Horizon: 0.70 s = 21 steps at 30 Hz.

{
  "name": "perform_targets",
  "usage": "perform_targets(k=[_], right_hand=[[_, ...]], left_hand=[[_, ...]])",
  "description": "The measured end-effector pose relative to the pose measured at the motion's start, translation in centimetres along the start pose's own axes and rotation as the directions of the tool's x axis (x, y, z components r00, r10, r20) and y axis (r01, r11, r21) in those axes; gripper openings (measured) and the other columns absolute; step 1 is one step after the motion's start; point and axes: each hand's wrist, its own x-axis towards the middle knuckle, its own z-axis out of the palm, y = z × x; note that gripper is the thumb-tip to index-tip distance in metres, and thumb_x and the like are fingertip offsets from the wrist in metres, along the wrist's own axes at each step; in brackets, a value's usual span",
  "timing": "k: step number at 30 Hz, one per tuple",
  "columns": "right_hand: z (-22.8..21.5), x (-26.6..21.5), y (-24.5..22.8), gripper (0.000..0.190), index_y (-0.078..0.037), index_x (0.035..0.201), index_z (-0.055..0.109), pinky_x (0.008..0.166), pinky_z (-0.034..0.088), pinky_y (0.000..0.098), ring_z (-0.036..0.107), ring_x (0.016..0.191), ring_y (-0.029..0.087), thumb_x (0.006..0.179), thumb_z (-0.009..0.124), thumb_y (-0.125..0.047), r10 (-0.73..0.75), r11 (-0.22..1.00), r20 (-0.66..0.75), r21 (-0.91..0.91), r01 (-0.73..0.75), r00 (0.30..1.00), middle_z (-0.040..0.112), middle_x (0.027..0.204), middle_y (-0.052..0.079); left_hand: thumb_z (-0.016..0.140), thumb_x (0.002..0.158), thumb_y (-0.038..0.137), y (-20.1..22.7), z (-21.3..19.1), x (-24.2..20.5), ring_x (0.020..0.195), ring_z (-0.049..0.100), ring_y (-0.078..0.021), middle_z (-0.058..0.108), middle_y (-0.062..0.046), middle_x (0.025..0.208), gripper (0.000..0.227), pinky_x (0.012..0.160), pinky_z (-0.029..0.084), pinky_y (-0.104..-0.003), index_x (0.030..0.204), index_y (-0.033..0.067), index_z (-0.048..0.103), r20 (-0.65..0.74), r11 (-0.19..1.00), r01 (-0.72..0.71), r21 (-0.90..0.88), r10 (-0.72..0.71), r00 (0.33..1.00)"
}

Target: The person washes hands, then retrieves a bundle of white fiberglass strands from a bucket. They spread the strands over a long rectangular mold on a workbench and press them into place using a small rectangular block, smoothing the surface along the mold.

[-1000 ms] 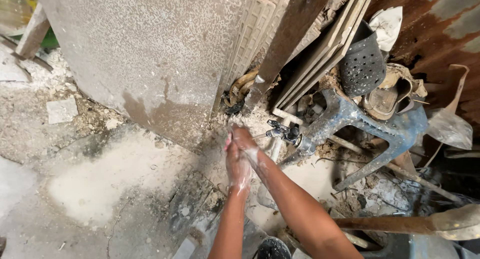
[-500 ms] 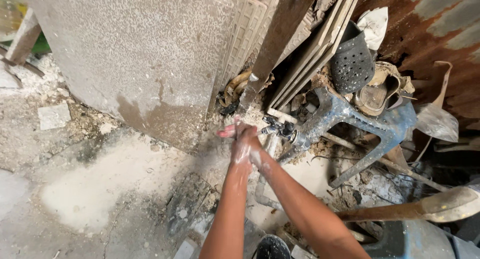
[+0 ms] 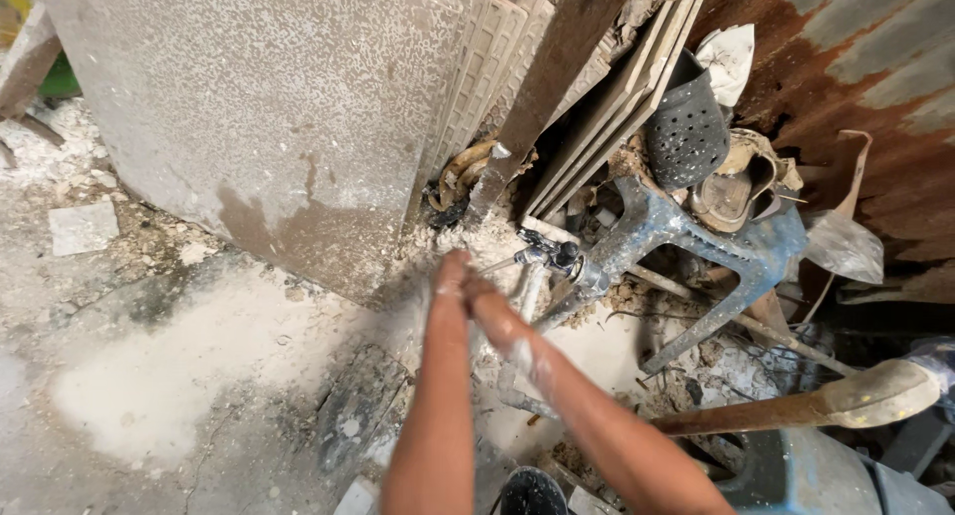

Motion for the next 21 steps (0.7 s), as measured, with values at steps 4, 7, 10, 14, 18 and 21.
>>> perform_targets(k=[4,7,10,14,18,21], right_hand=[[5.2,-2.8,1.0,0.091,-0.002,0.16,-0.006,0.126,0.018,0.0485,0.009,0.157,0.038,0.105,0.058,-0.036,-0.145,0.98,0.021,-0.133,0.147,0.989,0.007,0.166,0.024],[4.9,0.1,0.7,0.073,0.008,0.149,0.025,0.097,0.048,0.0506,0.048,0.117,0.04,0.096,0.066,-0.021,-0.151,0.978,-0.14,0.124,0.168,0.979,0.044,0.138,0.033],[0.5,4.9,-1.8,0.038,-0.008,0.125,0.055,0.066,0.066,0.0342,0.071,0.079,0.023,0.092,0.061,-0.025,0.197,0.902,-0.105,0.409,-0.138,0.975,0.067,0.103,0.016],[-2.1,10.0,-1.9,0.022,-0.004,0.092,0.064,0.056,0.06,0.035,0.061,0.066,0.019,0.098,0.066,-0.025,0.027,0.989,-0.054,-0.144,-0.034,0.998,0.063,0.082,0.01],[-1.5,15.0,-2.3,0.034,-0.007,0.08,0.063,0.045,0.04,0.0351,0.043,0.059,0.017,0.099,0.055,-0.034,-0.065,0.967,-0.071,-0.25,0.046,0.995,0.053,0.071,0.004],[-0.4,17.5,-2.5,0.035,-0.007,0.081,0.065,0.045,0.039,0.0353,0.043,0.056,0.017,0.099,0.054,-0.035,0.074,0.735,0.158,-0.676,0.054,0.985,0.054,0.067,0.004]], left_hand=[[0.062,0.092,0.017,-1.5,-2.5,7.0,0.079,0.051,-0.0276,0.056,-0.015,0.088,0.016,0.064,0.042,-0.043,0.092,0.0027,0.055,-0.147,0.946,-0.298,0.124,0.315,0.938],[0.064,0.095,0.014,-3.4,-1.0,4.8,0.08,0.052,-0.0282,0.056,-0.015,0.092,0.021,0.064,0.048,-0.044,0.103,0.0032,0.047,0.008,0.861,-0.504,-0.073,0.506,0.863],[0.052,0.099,0.018,-0.9,1.4,-3.1,0.103,0.051,-0.0309,0.051,-0.019,0.117,0.031,0.086,0.045,-0.045,0.125,0.006,0.042,0.219,0.859,-0.504,-0.091,0.511,0.831],[0.036,0.104,0.023,2.4,0.6,-16.7,0.134,0.051,-0.0345,0.045,-0.023,0.15,0.052,0.114,0.042,-0.047,0.154,0.0098,0.034,0.23,0.885,-0.428,0.186,0.384,0.894],[0.043,0.099,0.023,4.8,2.0,-24.5,0.148,0.044,-0.0355,0.037,-0.02,0.165,0.062,0.119,0.036,-0.047,0.16,0.0108,0.035,0.091,0.888,-0.445,0.113,0.437,0.895],[0.046,0.094,0.033,4.3,2.4,-27.3,0.147,0.043,-0.0299,0.034,-0.012,0.166,0.066,0.108,0.046,-0.05,0.156,0.0151,0.033,-0.04,0.958,-0.271,-0.089,0.268,0.962]])
